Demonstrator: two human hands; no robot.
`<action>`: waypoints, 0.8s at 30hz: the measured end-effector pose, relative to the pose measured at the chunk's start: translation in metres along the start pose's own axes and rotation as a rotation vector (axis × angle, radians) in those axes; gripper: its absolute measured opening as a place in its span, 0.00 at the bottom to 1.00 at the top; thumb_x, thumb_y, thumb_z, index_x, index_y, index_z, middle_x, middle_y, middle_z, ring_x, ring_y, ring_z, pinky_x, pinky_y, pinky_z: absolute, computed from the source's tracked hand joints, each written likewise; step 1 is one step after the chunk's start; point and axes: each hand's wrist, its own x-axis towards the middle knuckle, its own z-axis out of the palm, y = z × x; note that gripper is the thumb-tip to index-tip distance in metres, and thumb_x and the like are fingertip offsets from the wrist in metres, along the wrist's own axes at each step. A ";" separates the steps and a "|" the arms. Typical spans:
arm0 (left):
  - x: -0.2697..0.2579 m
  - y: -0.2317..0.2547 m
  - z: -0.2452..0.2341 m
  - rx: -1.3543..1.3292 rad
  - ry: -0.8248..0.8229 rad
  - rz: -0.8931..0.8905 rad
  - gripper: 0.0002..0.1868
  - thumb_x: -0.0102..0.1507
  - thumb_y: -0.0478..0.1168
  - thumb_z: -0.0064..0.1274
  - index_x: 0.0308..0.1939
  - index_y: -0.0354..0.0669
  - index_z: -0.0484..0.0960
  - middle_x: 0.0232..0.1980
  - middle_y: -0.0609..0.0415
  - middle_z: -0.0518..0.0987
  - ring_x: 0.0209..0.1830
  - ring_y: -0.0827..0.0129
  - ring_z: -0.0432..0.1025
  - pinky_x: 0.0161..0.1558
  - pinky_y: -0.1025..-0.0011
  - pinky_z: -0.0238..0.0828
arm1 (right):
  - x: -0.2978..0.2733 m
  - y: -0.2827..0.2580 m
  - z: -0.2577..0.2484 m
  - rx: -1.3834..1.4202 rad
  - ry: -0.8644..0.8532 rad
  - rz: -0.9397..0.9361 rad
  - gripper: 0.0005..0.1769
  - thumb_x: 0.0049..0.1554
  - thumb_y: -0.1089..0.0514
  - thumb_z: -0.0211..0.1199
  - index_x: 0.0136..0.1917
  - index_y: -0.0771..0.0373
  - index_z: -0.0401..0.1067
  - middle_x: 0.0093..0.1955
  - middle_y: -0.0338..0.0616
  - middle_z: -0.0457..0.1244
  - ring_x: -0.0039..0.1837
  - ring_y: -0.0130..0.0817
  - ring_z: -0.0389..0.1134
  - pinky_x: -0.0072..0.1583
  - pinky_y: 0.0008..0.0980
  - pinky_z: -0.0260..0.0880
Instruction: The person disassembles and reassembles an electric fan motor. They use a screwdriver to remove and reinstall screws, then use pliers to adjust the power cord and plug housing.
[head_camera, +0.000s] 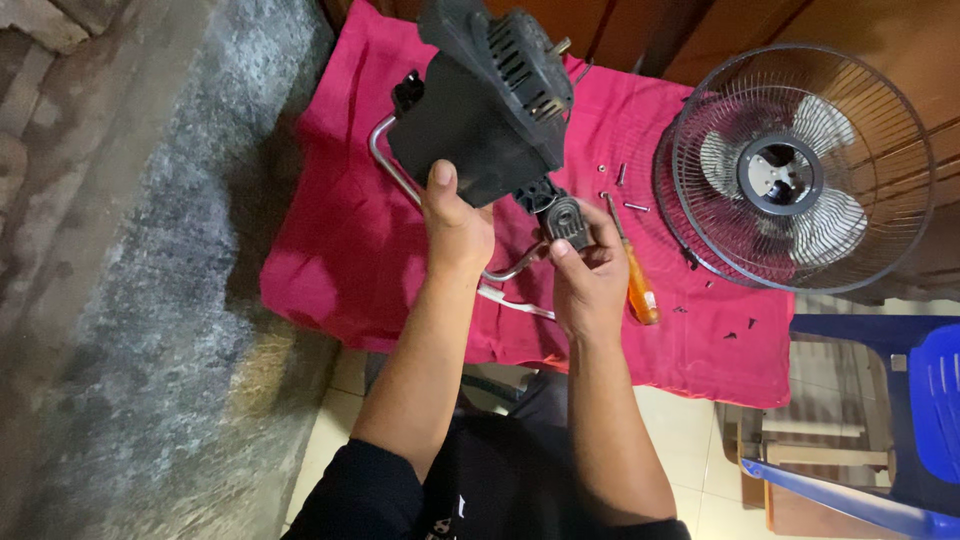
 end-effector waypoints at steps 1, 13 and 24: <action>0.000 0.000 -0.002 0.008 0.004 -0.014 0.48 0.64 0.66 0.54 0.71 0.27 0.65 0.70 0.42 0.71 0.68 0.55 0.70 0.69 0.60 0.67 | -0.001 -0.002 -0.002 0.024 -0.028 0.034 0.29 0.57 0.66 0.71 0.70 0.71 0.67 0.60 0.47 0.67 0.58 0.35 0.70 0.60 0.37 0.71; -0.007 0.002 0.006 0.150 0.076 0.013 0.49 0.60 0.65 0.60 0.70 0.31 0.65 0.65 0.47 0.73 0.61 0.59 0.71 0.60 0.62 0.69 | 0.002 -0.008 0.012 0.028 -0.017 0.067 0.29 0.62 0.60 0.68 0.72 0.73 0.66 0.56 0.44 0.65 0.55 0.30 0.67 0.58 0.30 0.70; -0.009 -0.001 -0.007 0.099 -0.025 -0.113 0.45 0.62 0.66 0.59 0.65 0.29 0.71 0.61 0.46 0.76 0.59 0.59 0.74 0.61 0.61 0.71 | 0.006 -0.018 0.020 -0.415 0.040 -0.007 0.21 0.60 0.61 0.69 0.64 0.70 0.70 0.50 0.39 0.65 0.46 0.23 0.65 0.48 0.23 0.67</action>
